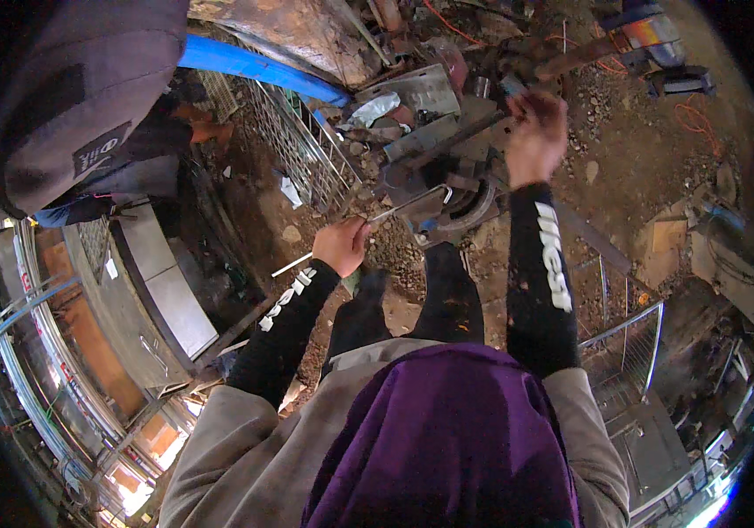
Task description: The person uses a manual metal rod bender to bend thin metal rods into curved shapes. They repeatedly insert rods, clamp them, and pull the lever to form bends, then remove and inspect the bent pieces.
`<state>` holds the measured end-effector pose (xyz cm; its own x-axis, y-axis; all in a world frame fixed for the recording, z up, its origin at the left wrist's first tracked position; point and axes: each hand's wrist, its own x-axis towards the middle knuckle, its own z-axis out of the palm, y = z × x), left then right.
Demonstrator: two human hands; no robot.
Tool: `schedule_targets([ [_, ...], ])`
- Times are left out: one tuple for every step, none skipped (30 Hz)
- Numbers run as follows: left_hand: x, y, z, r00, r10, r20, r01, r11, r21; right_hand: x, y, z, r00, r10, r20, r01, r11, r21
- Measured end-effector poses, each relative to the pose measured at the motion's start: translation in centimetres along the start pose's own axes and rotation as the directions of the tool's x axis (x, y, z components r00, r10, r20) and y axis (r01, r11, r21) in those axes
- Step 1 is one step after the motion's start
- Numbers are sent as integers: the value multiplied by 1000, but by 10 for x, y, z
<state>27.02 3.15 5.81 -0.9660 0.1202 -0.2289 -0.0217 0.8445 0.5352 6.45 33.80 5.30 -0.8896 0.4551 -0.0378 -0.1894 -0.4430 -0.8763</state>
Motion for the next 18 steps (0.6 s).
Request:
schedule_targets([
  [5, 3, -1, 1000, 19, 9, -19, 1000, 19, 6, 7, -48, 997, 74, -34, -71, 995, 75],
  [-3, 0, 0, 1000, -6, 7, 6, 999, 42, -10, -16, -38, 911, 283, -300, -204, 941, 269],
  [-3, -1, -1, 1000, -1, 8, 1, 999, 44, -26, -19, -65, 926, 246, -287, -196, 962, 191],
  [-3, -1, -1, 1000, 3, 6, -3, 999, 44, -34, -13, -95, 892, 222, -393, -175, 973, 151],
  [-2, -1, 0, 1000, 11, 10, -11, 999, 43, -40, -4, -115, 903, 80, -422, -126, 989, -82],
  [-1, 1, -1, 1000, 3, 11, -4, 999, 37, -42, 6, -111, 907, 20, -422, -101, 980, -170],
  [-4, 4, -3, 1000, -18, 10, 17, 999, 34, -36, 14, -85, 924, 30, -380, -92, 985, -145],
  [-3, 7, -4, 1000, -29, 11, 28, 999, 31, -26, 20, -52, 944, 64, -322, -92, 993, -70],
  [-1, 9, -2, 1000, 6, -7, -6, 999, 49, -13, 25, -19, 964, 99, -247, -106, 994, -15],
  [7, 13, 4, 998, 69, -8, -68, 996, 58, 5, 24, 2, 978, 122, -172, -124, 992, -4],
  [8, 8, 2, 994, 103, -18, -101, 991, 85, 13, 27, 22, 984, 160, -76, -162, 986, -28],
  [5, 8, 2, 998, 55, 15, -56, 993, 101, 18, 29, 33, 990, 138, 28, -135, 986, -95],
  [3, 7, 1, 999, 10, 50, -16, 993, 117, 16, 28, 37, 989, 103, 110, -84, 982, -170],
  [2, 8, 1, 996, -32, 86, 21, 991, 133, 14, 21, 31, 982, 66, 175, -23, 972, -235],
  [-3, 7, -1, 999, -11, 48, 5, 994, 109, 12, 18, 25, 974, 62, 216, 1, 960, -279],
  [-2, 8, 0, 1000, 20, 8, -21, 996, 87, 15, 13, 19, 966, 58, 251, 26, 947, -320],
  [-2, 7, -1, 998, 52, -32, -50, 997, 66, 17, 10, 14, 957, 137, 255, -24, 916, -401],
  [-2, 5, -1, 998, 46, -40, -43, 997, 64, 15, 2, 18, 858, -28, 513, 333, 790, -514],
])
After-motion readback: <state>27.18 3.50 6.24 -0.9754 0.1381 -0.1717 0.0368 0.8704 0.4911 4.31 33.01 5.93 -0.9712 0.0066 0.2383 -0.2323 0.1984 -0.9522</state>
